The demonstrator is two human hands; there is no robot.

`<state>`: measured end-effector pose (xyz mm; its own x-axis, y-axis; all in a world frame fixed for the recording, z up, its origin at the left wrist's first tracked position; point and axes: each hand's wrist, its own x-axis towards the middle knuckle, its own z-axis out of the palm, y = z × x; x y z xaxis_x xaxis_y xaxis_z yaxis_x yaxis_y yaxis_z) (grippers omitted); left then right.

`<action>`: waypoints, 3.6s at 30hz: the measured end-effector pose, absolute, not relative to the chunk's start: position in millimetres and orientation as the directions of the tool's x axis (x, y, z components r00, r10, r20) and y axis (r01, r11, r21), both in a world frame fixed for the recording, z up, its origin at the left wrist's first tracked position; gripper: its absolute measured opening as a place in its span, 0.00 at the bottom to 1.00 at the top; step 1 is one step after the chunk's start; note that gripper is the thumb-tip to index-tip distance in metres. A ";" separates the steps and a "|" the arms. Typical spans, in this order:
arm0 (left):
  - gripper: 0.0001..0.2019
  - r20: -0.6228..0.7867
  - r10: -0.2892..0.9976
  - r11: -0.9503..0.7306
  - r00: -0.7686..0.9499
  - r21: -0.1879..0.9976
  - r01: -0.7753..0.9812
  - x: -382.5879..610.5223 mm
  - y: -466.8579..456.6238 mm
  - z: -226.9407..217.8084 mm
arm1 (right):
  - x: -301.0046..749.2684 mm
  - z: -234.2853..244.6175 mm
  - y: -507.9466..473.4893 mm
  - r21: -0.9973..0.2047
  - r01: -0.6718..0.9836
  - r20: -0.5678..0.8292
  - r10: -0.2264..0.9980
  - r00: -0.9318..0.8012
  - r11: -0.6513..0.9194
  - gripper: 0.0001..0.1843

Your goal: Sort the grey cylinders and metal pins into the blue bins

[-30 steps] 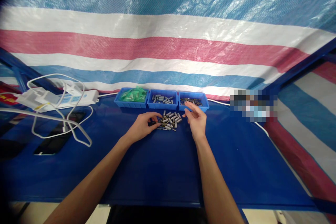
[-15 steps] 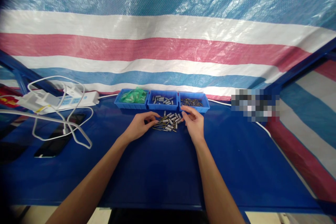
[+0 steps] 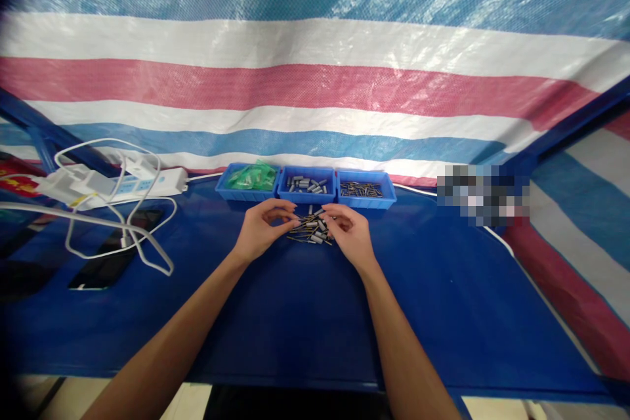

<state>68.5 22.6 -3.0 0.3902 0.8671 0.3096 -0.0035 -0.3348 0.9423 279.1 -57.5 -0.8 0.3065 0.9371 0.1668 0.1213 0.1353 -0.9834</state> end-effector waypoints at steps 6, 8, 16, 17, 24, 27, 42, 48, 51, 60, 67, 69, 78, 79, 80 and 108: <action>0.17 0.355 0.840 -0.421 0.410 0.903 0.081 69.3 15.8 2.9 | 272.0 -0.5 -61.7 -0.976 0.183 0.147 0.977 0.152 0.118 0.18; 0.16 0.342 0.842 -0.406 0.417 0.911 0.073 70.5 13.7 4.4 | 271.8 -0.4 -62.0 -0.981 0.158 0.131 0.981 0.139 0.109 0.18; 0.17 0.299 0.835 -0.367 0.461 0.928 0.064 72.0 10.2 5.8 | 270.9 5.9 -61.3 -0.994 0.015 0.106 0.986 0.129 0.105 0.16; 0.17 0.295 0.834 -0.361 0.467 0.931 0.058 72.0 9.6 6.3 | 270.6 6.8 -61.4 -0.995 -0.002 0.098 0.988 0.121 0.099 0.16; 0.17 0.304 0.826 -0.357 0.474 0.934 0.024 75.2 5.3 5.9 | 268.7 8.6 -61.3 -0.995 -0.021 0.091 0.990 0.111 0.094 0.15; 0.15 0.350 0.803 -0.428 0.483 0.902 0.057 74.3 6.1 7.5 | 268.6 7.6 -60.8 -0.996 -0.014 0.089 0.986 0.138 0.092 0.16; 0.11 0.174 0.576 -0.682 0.799 0.641 0.352 43.0 29.0 16.6 | 307.8 -2.4 -60.0 -0.957 0.275 0.221 0.846 0.485 0.092 0.35; 0.08 0.222 0.590 -0.664 0.776 0.680 0.311 45.8 28.5 11.4 | 298.9 -1.5 -60.5 -0.956 0.275 0.212 0.886 0.412 0.101 0.27; 0.10 0.255 0.599 -0.669 0.759 0.680 0.300 46.6 28.0 10.1 | 295.6 -0.1 -60.6 -0.963 0.255 0.184 0.897 0.403 0.083 0.26; 0.11 0.283 0.603 -0.672 0.746 0.684 0.284 50.0 27.1 7.6 | 294.5 -1.0 -60.3 -0.962 0.258 0.189 0.900 0.392 0.089 0.24; 0.12 0.262 0.609 -0.625 0.749 0.739 0.250 46.9 29.0 8.7 | 293.3 -1.0 -59.8 -0.963 0.255 0.186 0.901 0.391 0.088 0.23; 0.13 0.269 0.619 -0.616 0.738 0.748 0.245 44.6 30.2 10.5 | 292.6 -0.1 -59.9 -0.962 0.261 0.184 0.901 0.393 0.083 0.22; 0.12 0.287 0.602 -0.675 0.745 0.681 0.283 45.9 29.6 6.5 | 287.9 -0.4 -59.8 -0.960 0.268 0.175 0.920 0.350 0.081 0.20; 0.12 0.288 0.595 -0.686 0.750 0.669 0.286 47.0 29.0 5.6 | 287.9 -0.6 -59.7 -0.960 0.267 0.177 0.921 0.348 0.083 0.20; 0.11 0.290 0.591 -0.692 0.752 0.662 0.288 47.8 28.4 5.3 | 287.9 -0.6 -59.7 -0.960 0.267 0.178 0.921 0.346 0.085 0.19; 0.14 0.232 0.822 -0.262 0.520 0.965 -0.016 62.8 14.4 23.1 | 279.9 7.5 -62.1 -0.976 0.183 0.163 0.951 0.263 0.116 0.17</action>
<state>62.8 14.4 23.1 0.5201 0.8220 0.2318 -0.0164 -0.2618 0.9650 279.9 -62.1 7.5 0.2633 0.9509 0.1628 0.1832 0.1164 -0.9762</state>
